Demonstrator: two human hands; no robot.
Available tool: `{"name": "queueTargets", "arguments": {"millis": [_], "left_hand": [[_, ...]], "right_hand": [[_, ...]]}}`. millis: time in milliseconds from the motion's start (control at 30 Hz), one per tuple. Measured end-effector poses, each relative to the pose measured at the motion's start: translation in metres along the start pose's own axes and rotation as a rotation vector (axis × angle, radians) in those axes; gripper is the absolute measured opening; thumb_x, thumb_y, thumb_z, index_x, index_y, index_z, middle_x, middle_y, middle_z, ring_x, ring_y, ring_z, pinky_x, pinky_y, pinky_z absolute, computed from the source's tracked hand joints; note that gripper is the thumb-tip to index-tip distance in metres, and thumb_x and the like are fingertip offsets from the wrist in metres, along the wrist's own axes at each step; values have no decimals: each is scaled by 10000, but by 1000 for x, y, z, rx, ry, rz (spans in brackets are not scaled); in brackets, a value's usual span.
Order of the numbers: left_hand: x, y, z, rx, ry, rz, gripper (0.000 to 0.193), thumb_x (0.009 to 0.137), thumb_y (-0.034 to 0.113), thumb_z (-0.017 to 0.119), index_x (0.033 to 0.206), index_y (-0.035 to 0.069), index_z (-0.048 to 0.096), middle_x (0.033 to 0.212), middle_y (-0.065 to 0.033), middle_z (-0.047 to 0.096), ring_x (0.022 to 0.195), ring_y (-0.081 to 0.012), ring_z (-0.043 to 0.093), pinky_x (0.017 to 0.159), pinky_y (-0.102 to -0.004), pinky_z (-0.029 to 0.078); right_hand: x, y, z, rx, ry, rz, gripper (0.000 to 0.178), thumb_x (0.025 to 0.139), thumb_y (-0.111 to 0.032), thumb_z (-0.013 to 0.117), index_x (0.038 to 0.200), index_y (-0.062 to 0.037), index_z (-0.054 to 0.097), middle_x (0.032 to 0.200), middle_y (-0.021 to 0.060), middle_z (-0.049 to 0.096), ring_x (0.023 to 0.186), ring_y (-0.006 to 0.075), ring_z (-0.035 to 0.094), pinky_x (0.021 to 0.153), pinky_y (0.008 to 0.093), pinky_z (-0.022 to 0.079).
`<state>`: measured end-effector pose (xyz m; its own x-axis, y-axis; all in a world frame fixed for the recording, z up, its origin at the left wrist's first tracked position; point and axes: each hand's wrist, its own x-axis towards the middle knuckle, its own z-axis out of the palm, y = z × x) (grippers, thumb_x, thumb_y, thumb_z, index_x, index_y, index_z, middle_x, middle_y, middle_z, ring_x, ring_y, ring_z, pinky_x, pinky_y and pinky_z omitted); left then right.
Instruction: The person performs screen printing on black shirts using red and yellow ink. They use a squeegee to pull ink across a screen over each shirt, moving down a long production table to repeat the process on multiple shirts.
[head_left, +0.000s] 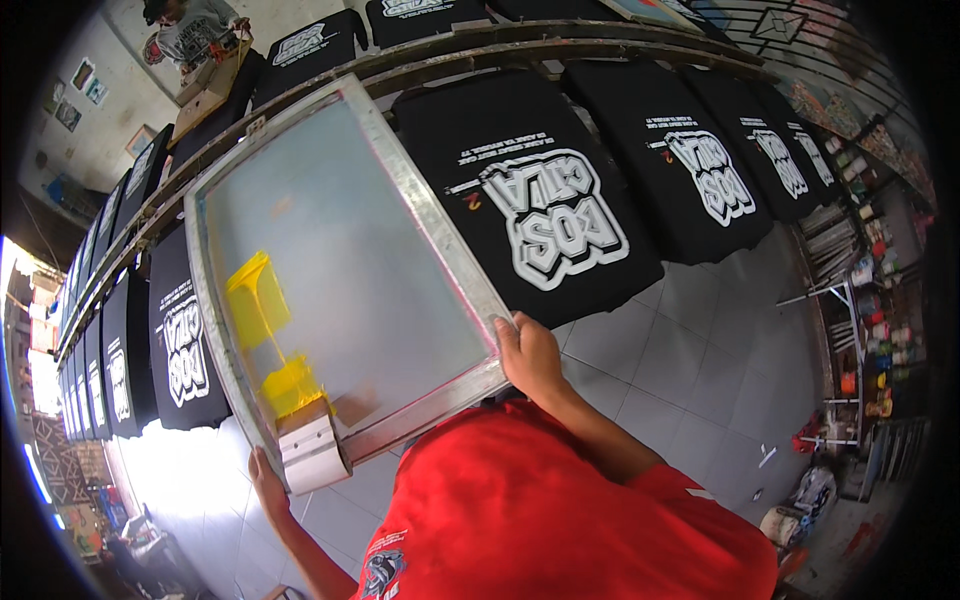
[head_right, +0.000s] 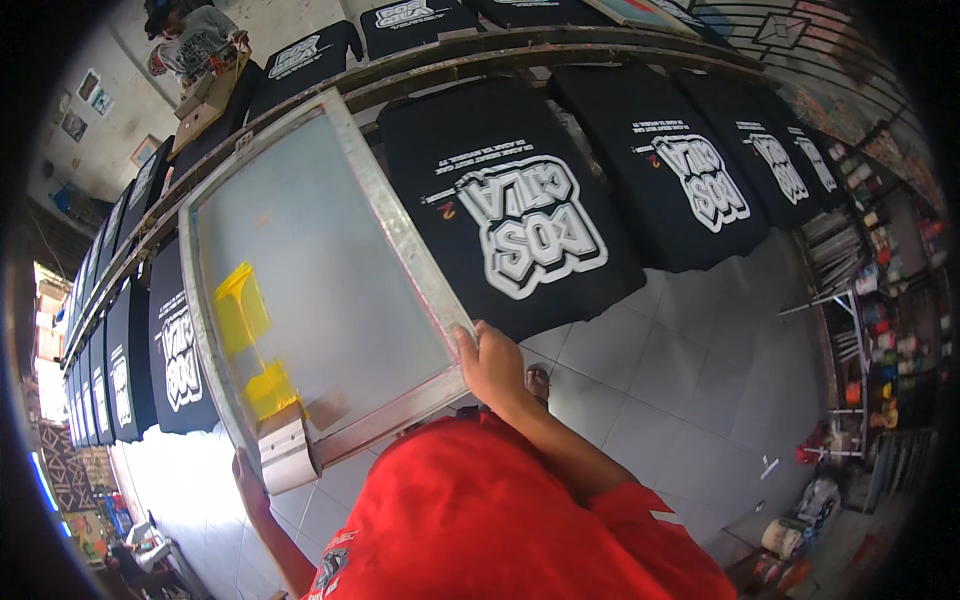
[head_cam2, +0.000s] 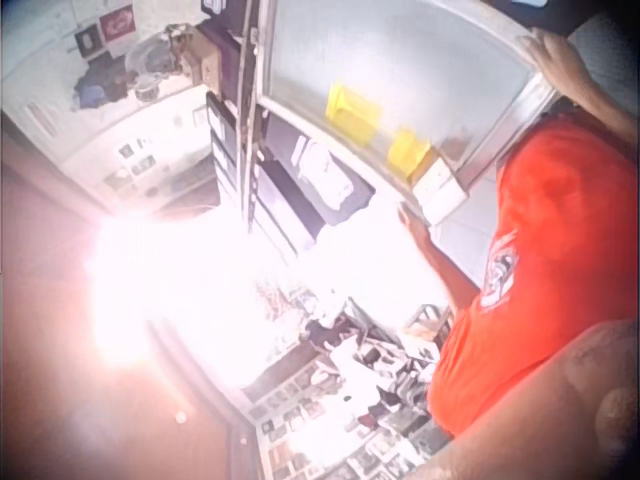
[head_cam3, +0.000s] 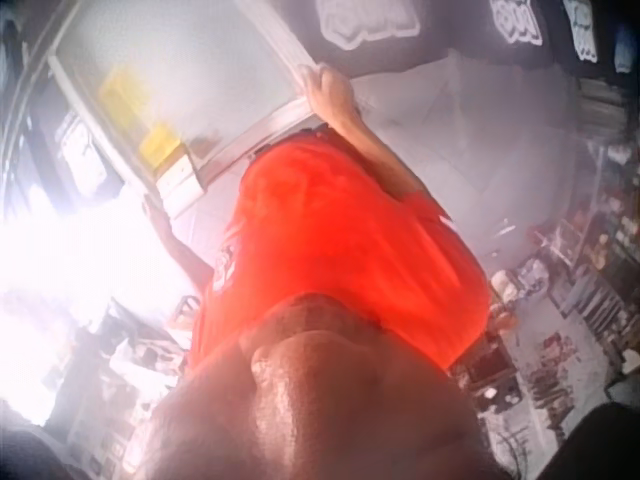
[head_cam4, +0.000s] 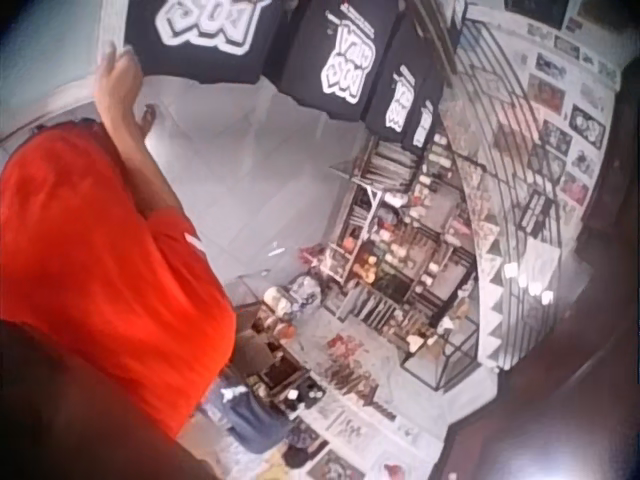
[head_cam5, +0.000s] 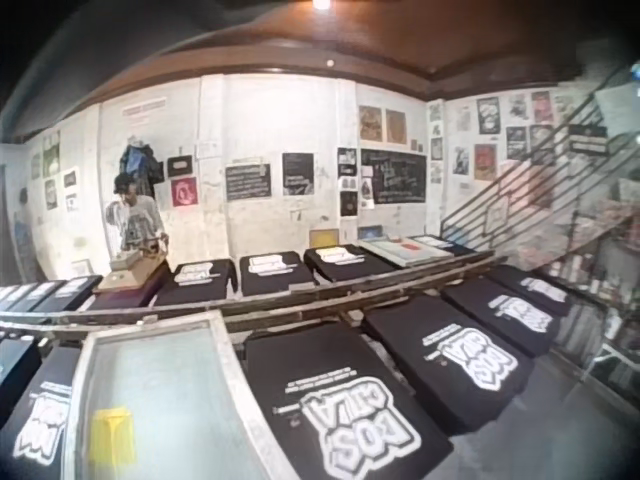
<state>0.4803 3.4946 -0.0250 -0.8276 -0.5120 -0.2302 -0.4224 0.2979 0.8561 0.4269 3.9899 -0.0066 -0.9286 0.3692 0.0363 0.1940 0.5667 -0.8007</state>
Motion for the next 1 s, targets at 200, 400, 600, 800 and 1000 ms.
{"name": "queueTargets", "arguments": {"millis": [200,400,600,800,1000], "left_hand": [[81,-39,-80,-26,-90,68,488,1017,405,417,1197,-31,545,1067,-114,604,963,-195,553,863,-321,432],[144,-46,-109,-55,-222,34,452,1007,386,455,1144,-23,587,980,-91,630,869,-158,565,801,-303,451],[173,-34,-87,9,-229,115,435,997,342,480,1155,-49,585,974,-114,637,878,-171,560,793,-312,451],[198,-37,-74,-37,-310,127,444,993,341,487,1156,-60,585,971,-132,654,871,-183,579,803,-319,459],[212,-47,-64,-89,-327,147,402,987,307,507,1068,-75,600,908,-127,651,806,-170,566,742,-321,462]], "right_hand": [[-51,-58,101,-29,30,85,404,945,-322,502,828,53,597,777,295,620,789,474,602,708,513,464],[-79,-81,141,-81,80,153,414,950,-335,479,875,44,626,787,288,629,794,467,607,722,512,461],[-77,-83,150,-125,157,189,469,964,-366,447,845,53,622,758,291,621,778,470,606,704,514,452],[-68,-75,159,-177,211,179,481,971,-377,433,852,43,633,794,281,632,797,471,607,712,518,448],[-61,-78,164,-182,224,205,514,976,-389,420,853,56,645,840,288,637,819,471,606,726,509,453]]}}
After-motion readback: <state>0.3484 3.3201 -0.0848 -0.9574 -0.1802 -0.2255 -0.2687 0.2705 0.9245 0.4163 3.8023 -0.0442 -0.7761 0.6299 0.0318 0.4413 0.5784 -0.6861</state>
